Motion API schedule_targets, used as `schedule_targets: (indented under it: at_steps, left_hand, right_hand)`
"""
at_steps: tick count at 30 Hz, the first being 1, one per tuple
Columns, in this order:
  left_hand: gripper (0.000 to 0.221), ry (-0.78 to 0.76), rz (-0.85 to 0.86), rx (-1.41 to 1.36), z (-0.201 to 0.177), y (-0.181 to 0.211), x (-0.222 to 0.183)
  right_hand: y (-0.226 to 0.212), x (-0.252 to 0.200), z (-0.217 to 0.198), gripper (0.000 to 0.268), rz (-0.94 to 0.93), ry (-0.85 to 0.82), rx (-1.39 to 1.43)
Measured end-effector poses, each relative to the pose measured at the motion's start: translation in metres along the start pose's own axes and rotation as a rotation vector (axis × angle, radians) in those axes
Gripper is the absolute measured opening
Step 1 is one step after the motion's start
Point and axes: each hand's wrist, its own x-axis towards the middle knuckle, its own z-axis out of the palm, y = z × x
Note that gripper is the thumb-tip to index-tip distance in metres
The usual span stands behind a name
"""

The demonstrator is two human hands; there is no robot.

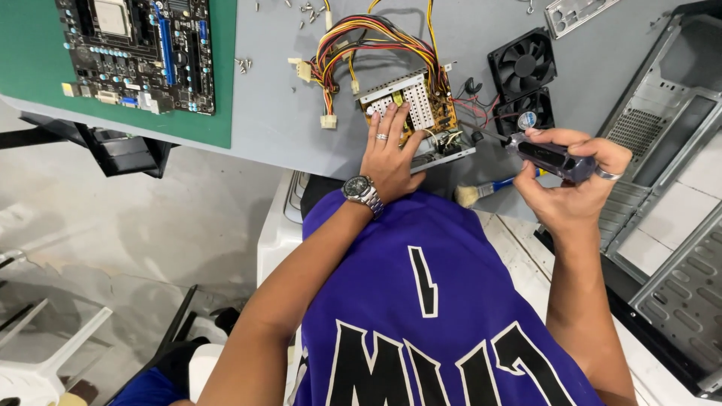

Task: Cleaning a computer power supply unit with a brush and attempting to disassemble it using a screwdriver on a repair bench.

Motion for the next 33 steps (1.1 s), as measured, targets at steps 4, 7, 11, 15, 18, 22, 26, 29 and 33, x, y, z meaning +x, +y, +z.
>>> schedule_targets:
  at_steps: [4,7,11,15,18,22,26,29,33]
  left_hand:
    - [0.067,-0.006,0.0,0.003,0.001,-0.001,0.0]
    - [0.069,-0.001,0.013,0.015,-0.003,0.0,0.001]
    - [0.048,0.084,0.001,-0.151,-0.023,0.007,0.006]
    - [0.031,0.184,-0.132,-0.242,-0.03,0.011,0.017]
    - [0.042,0.082,-0.286,-0.736,-0.024,0.009,0.021]
    - [0.038,0.048,-0.509,-1.018,-0.045,0.026,0.031]
    - [0.031,0.059,-0.572,-1.18,-0.062,0.036,0.037]
    - [0.025,0.076,-0.589,-1.167,-0.075,0.04,0.04]
    - [0.026,0.082,-0.521,-1.183,-0.091,0.042,0.041]
  right_hand:
    - [-0.001,0.001,0.0,0.053,-0.028,-0.009,-0.017]
    - [-0.002,0.0,0.0,0.053,-0.037,-0.007,-0.016]
    - [-0.016,0.003,-0.006,0.056,-0.026,0.067,0.054]
    - [-0.02,0.001,-0.029,0.057,-0.022,0.135,0.143]
    - [0.0,-0.007,-0.044,0.054,-0.118,0.194,0.166]
    - [0.01,-0.018,-0.057,0.045,-0.031,0.262,0.215]
    - [0.016,-0.027,-0.065,0.031,0.151,0.36,0.248]
    - [0.018,-0.033,-0.071,0.032,0.256,0.357,0.292]
    - [0.014,-0.032,-0.072,0.032,0.394,0.432,0.362]
